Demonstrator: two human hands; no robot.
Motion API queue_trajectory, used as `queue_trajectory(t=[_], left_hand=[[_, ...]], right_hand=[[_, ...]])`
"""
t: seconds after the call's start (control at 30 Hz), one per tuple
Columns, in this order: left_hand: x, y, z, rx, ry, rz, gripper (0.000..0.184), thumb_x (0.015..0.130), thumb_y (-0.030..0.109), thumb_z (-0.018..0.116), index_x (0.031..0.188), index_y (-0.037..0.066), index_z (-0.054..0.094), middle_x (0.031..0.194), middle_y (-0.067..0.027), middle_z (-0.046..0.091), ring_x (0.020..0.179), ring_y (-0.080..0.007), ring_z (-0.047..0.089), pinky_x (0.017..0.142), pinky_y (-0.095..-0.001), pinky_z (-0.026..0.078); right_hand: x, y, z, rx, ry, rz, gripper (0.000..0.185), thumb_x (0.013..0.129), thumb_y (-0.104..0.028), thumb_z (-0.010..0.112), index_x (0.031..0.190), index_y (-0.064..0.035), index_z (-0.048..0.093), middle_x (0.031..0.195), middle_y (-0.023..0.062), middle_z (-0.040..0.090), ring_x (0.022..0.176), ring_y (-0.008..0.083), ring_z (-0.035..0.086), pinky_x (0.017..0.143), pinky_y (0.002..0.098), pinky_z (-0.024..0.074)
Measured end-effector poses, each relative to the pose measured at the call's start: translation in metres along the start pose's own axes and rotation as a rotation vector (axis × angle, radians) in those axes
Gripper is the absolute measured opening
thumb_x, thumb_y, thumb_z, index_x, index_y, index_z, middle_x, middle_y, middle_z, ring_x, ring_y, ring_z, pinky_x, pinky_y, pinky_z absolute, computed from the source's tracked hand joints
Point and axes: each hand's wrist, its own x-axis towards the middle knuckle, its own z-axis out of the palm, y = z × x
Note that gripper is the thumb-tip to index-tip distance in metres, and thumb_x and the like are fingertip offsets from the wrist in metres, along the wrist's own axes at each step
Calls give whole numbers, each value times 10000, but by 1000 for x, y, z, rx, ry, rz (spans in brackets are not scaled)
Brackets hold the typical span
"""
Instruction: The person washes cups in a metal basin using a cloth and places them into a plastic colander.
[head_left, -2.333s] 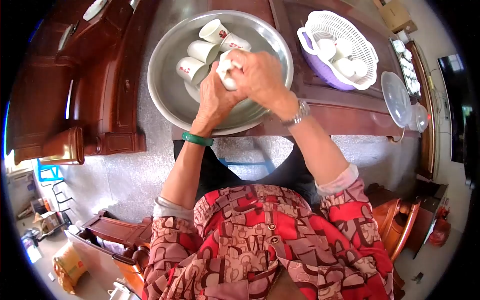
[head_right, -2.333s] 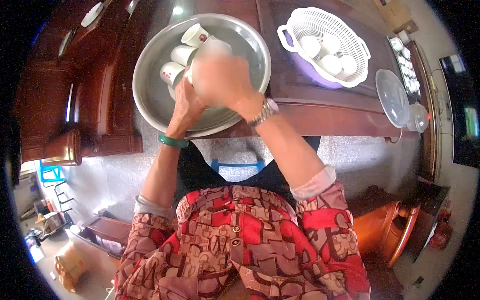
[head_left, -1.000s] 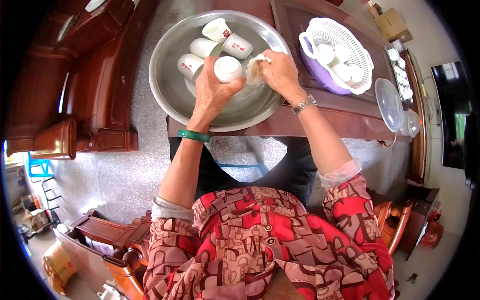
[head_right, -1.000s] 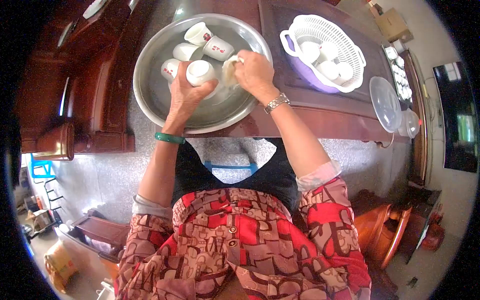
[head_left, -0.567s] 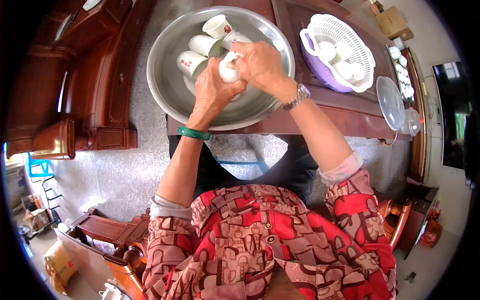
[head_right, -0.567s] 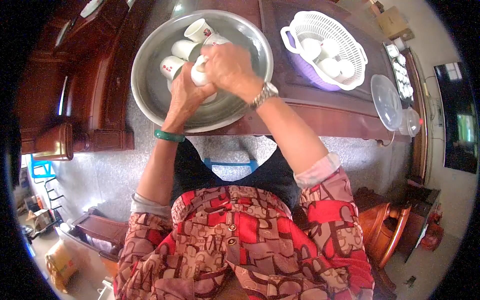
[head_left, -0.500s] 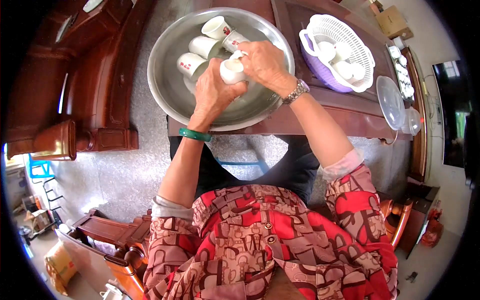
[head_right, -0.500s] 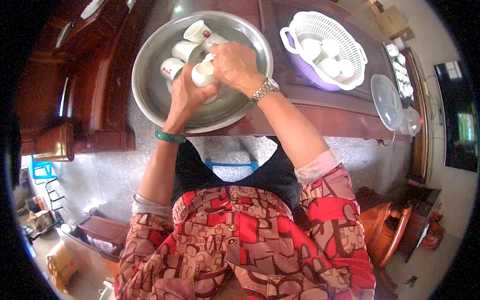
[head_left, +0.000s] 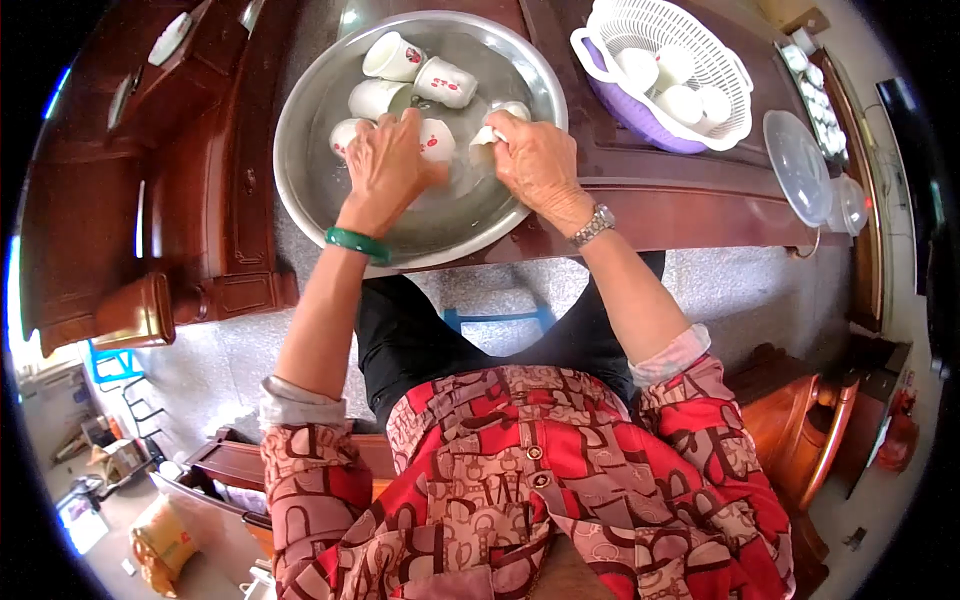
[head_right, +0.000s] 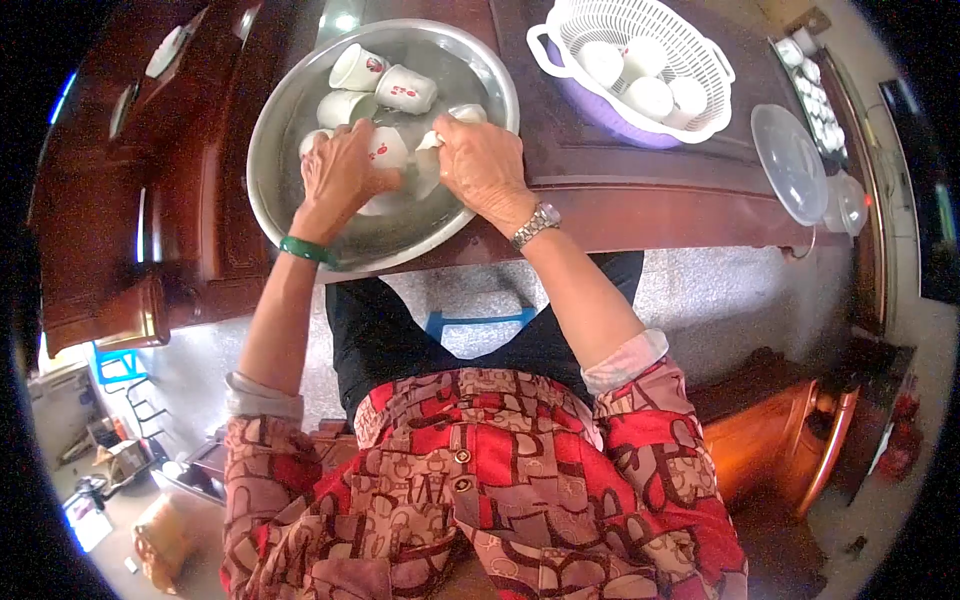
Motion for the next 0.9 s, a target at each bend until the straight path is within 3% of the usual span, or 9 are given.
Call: queue_trajectory(t=[0.07,0.1,0.4,0.53,0.63,0.7,0.73,0.83,0.9], left_hand=[[9,-2,1,123,-15,147,478,580,313,767,951,63,597,894,-172,641,878,-384,590,751,-467,487],[13,-3,6,157,26,216,455,559,291,793,904,57,611,838,-168,637,869,-372,595,730,-459,498],[38,10,21,351,-177,290,306,544,289,766,761,93,677,817,-142,664,820,-314,623,737,-380,496],[40,7,20,352,-206,283,363,545,286,756,833,83,671,835,-155,663,826,-309,636,731,-389,495],[39,0,18,46,-243,126,514,553,356,766,947,52,639,857,-183,658,862,-325,636,732,-416,490],[39,-13,28,-329,-130,102,594,606,377,777,1043,21,589,877,-160,657,847,-270,644,720,-380,496],[35,-10,23,-329,-130,102,594,606,377,777,1043,21,589,877,-160,657,847,-270,644,720,-380,496],[22,-8,2,-1095,-52,-29,471,729,257,754,1083,7,568,911,-82,622,824,-137,599,706,-268,497],[18,-6,-12,-1243,41,-61,507,748,262,748,1130,8,532,976,-105,617,863,-169,610,741,-291,508]], right_hand=[[-1,0,0,33,8,6,208,778,-127,570,982,-148,602,803,101,662,725,343,624,610,445,480],[-2,-2,0,81,76,-36,76,788,-150,544,823,-83,550,680,131,620,661,330,618,601,459,468],[-3,0,6,155,153,6,116,804,-170,527,817,-76,594,644,147,611,621,348,615,570,460,473],[-2,-1,4,155,139,-2,118,793,-169,538,827,-70,592,644,151,611,624,348,617,583,461,479],[-2,-1,3,165,162,-10,112,788,-158,542,832,-66,589,640,153,609,619,350,617,581,463,480],[-4,-1,1,170,164,-14,110,786,-151,544,835,-63,588,638,153,609,616,350,617,577,462,481],[-4,-2,0,156,133,13,117,780,-141,552,876,-90,595,678,146,626,645,349,618,594,455,484],[-3,-3,-1,144,92,47,150,774,-130,561,917,-114,605,721,139,643,678,349,620,616,449,487],[-3,-4,-2,145,84,53,151,773,-130,562,916,-113,608,723,139,644,682,350,621,621,450,488]])
